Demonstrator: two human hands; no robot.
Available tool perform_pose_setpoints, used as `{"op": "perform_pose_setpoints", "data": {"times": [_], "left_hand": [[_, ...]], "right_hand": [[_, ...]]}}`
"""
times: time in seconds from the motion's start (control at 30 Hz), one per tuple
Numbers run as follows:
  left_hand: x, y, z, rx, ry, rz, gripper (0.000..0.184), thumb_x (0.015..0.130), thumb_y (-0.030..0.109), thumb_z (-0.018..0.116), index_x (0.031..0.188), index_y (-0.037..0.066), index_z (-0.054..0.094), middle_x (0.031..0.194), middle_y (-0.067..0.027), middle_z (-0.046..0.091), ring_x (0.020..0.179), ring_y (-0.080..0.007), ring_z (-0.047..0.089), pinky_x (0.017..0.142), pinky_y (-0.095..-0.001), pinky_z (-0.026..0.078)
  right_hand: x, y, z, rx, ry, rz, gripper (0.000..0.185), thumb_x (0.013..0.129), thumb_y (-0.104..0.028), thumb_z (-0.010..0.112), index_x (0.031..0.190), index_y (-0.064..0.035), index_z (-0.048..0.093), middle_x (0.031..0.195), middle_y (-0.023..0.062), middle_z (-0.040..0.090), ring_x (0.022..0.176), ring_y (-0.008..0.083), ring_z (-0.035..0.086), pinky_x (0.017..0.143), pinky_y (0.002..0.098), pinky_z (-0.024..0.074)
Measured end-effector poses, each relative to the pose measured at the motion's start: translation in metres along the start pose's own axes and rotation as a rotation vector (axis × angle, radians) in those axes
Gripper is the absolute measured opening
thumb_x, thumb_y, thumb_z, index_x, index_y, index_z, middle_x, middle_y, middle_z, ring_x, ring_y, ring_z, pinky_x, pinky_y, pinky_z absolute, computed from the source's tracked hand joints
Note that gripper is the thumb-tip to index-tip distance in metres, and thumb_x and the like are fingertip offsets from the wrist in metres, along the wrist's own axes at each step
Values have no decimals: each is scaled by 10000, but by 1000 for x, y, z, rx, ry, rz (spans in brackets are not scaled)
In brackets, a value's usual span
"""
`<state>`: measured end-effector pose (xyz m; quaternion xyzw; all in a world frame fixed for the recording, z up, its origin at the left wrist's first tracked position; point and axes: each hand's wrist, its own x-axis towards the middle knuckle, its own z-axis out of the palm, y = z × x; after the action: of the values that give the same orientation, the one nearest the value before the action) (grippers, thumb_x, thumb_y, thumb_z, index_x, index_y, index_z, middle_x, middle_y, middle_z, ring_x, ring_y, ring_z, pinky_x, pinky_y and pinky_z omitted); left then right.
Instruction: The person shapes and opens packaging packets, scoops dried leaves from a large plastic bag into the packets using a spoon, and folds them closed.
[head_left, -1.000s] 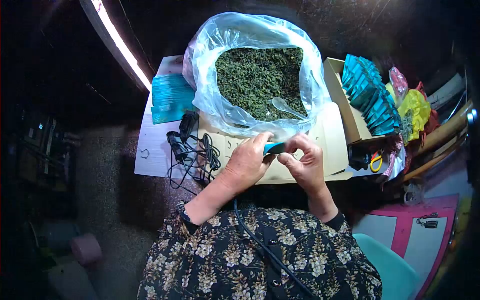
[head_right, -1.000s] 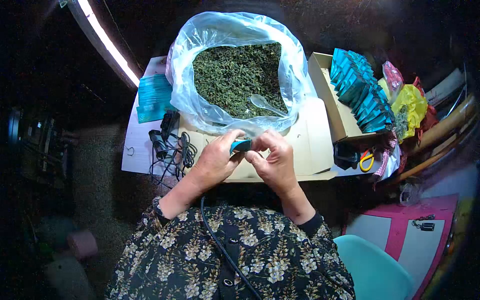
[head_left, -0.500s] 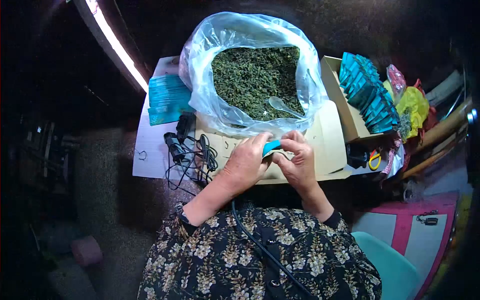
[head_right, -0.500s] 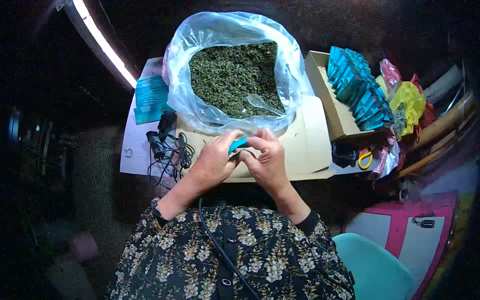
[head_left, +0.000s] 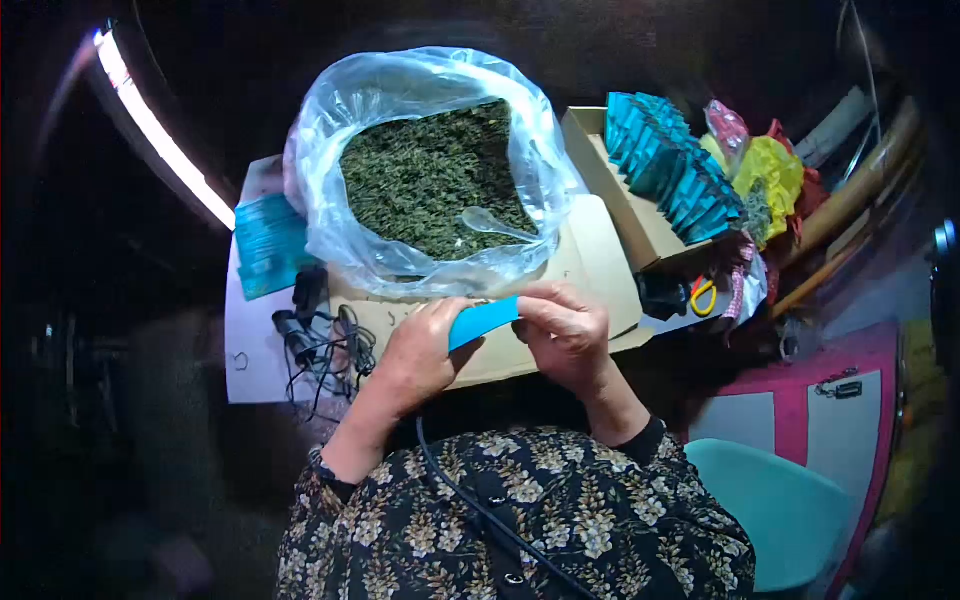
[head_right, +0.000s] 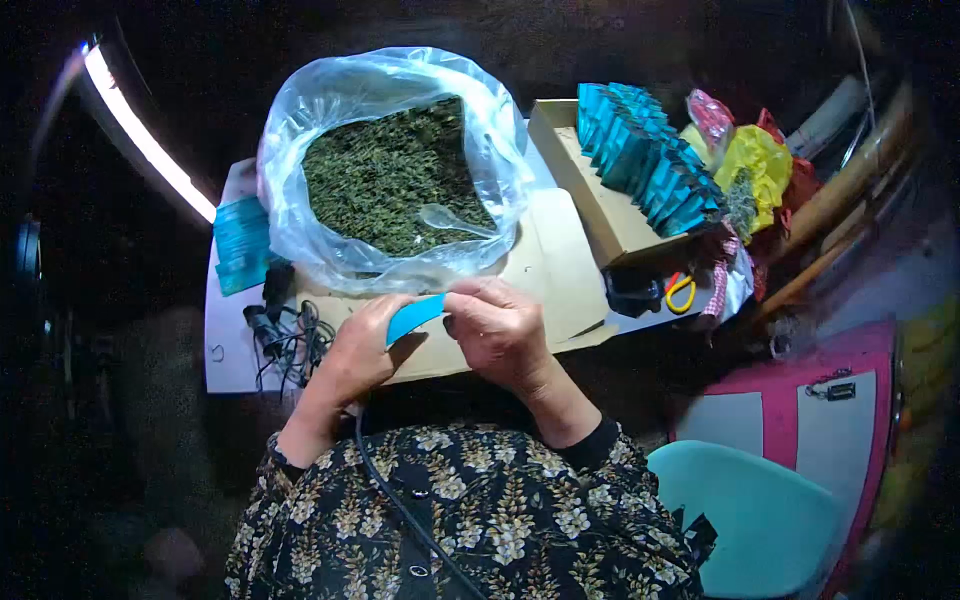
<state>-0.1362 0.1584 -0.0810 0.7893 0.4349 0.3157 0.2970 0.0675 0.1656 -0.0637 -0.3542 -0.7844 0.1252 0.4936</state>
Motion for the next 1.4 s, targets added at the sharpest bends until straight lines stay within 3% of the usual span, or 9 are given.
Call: {"op": "perform_pose_setpoints", "data": {"times": [0.17,0.27,0.3,0.43,0.8,1.1,1.23,1.33,1.4], "left_hand": [[3,2,2,23,-10,1,392,817,137,696,1164,17,558,1090,-194,617,1023,-390,576,882,-436,459],[1,6,1,28,-24,-10,391,818,132,690,1167,18,556,1085,-194,616,1024,-392,572,885,-440,456],[2,7,1,31,-29,-19,391,817,129,689,1168,19,556,1082,-194,615,1025,-392,570,887,-442,454],[1,6,5,49,-22,44,387,814,115,684,1169,27,557,1075,-191,613,1025,-391,569,888,-441,454],[4,15,-2,147,-46,75,472,713,63,717,1156,36,556,1060,-173,592,997,-377,548,891,-430,447],[7,14,-2,124,-81,120,479,678,80,745,1122,44,568,1029,-164,595,995,-365,556,881,-432,455],[4,7,3,127,-119,134,461,668,73,749,1096,49,579,1001,-163,602,987,-366,561,869,-439,456],[4,8,5,117,-108,125,451,661,65,751,1079,53,584,981,-161,606,973,-368,565,856,-445,456],[5,13,3,105,-61,103,442,652,58,755,1061,57,587,963,-157,609,955,-370,568,840,-451,457]], "right_hand": [[-5,-6,-19,-7,-79,1,336,704,26,727,1034,-13,677,834,85,658,668,197,624,615,282,508],[-3,-15,-34,451,-372,461,415,680,-66,731,1085,-18,656,956,145,665,774,296,642,705,338,524],[-3,-13,-37,440,-365,462,415,680,-66,731,1085,-18,656,956,145,665,774,296,642,705,338,524],[-2,3,-40,476,-534,289,451,777,-206,736,1172,-21,623,1068,129,640,858,241,606,673,305,508],[3,10,-48,80,-870,113,455,763,-277,719,1154,-60,635,1187,147,610,1202,376,492,941,461,458],[4,0,-40,63,-690,-78,510,710,-251,748,1169,-78,611,1192,138,606,1210,394,478,991,461,426],[5,-9,-39,-75,-960,261,517,684,-241,759,1146,-66,609,1188,150,609,1219,394,472,1021,461,398],[-1,-4,-35,1,-735,22,369,657,-249,768,908,0,664,1038,228,635,1198,380,496,1009,472,395],[0,-6,-37,-32,-753,12,395,657,-250,770,948,-8,658,1055,218,635,1183,385,503,1005,464,397]]}}
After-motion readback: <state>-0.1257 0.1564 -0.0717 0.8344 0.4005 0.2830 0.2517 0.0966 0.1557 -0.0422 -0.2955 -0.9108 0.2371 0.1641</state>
